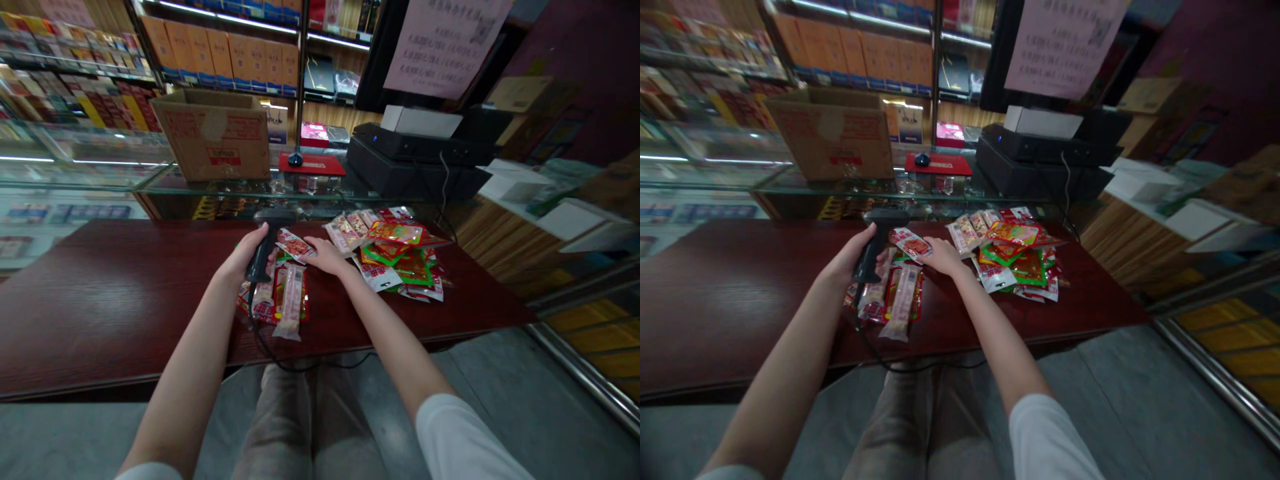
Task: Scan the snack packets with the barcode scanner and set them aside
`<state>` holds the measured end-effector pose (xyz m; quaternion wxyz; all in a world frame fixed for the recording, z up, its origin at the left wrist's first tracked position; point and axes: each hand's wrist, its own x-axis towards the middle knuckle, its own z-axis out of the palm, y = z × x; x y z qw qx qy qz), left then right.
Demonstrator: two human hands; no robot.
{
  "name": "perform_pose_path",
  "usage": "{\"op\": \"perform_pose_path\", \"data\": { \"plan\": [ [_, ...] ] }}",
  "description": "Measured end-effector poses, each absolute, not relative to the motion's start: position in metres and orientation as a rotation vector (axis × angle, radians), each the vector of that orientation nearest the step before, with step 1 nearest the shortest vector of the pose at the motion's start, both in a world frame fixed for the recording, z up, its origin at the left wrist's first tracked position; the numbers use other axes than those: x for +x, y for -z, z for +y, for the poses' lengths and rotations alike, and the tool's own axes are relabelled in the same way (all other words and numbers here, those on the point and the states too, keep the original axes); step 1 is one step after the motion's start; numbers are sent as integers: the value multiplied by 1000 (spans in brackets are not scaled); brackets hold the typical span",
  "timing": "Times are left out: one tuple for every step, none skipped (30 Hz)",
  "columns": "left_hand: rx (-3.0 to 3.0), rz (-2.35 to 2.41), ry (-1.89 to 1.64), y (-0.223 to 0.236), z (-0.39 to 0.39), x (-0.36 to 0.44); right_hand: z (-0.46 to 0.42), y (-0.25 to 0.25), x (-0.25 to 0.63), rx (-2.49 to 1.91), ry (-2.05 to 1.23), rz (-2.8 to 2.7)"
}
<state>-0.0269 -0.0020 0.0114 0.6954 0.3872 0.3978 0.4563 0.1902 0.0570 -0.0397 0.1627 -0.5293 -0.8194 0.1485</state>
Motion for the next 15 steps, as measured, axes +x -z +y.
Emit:
{"op": "perform_pose_path", "data": {
  "plan": [
    [856, 899, -1025, -11, -2, -26, 59, 44, 183, -1546, -397, -2358],
    [849, 902, -1032, -11, -1, -26, 61, 47, 178, -1599, -364, -2355],
    [845, 898, -1037, -11, -1, -26, 62, 49, 175, -1666, -344, -2337],
    [845, 888, -1041, -11, 0, -26, 63, 50, 174, -1738, -343, -2313],
    [848, 876, -1041, -10, 0, -27, 64, 51, 174, -1800, -361, -2291],
    [854, 864, -1039, -8, 1, -27, 64, 52, 175, -1841, -388, -2271],
    [863, 856, -1039, -6, 3, -28, 64, 53, 177, -1852, -417, -2252],
    [875, 851, -1040, -4, 4, -29, 65, 55, 180, -1831, -441, -2227],
    [891, 848, -1043, -2, 5, -29, 66, 57, 184, -1785, -458, -2189],
    [911, 845, -1045, 0, 6, -30, 67, 60, 189, -1722, -472, -2137],
    [931, 843, -1044, 1, 7, -30, 68, 62, 194, -1653, -493, -2073],
    [948, 842, -1039, 2, 7, -30, 70, 65, 199, -1592, -519, -1992],
    [960, 842, -1034, 2, 7, -30, 73, 68, 204, -1537, -548, -1900],
    [965, 844, -1030, 1, 6, -29, 76, 71, 208, -1492, -577, -1795],
    [962, 848, -1026, 0, 5, -29, 79, 73, 212, -1447, -609, -1685]
  ]
}}
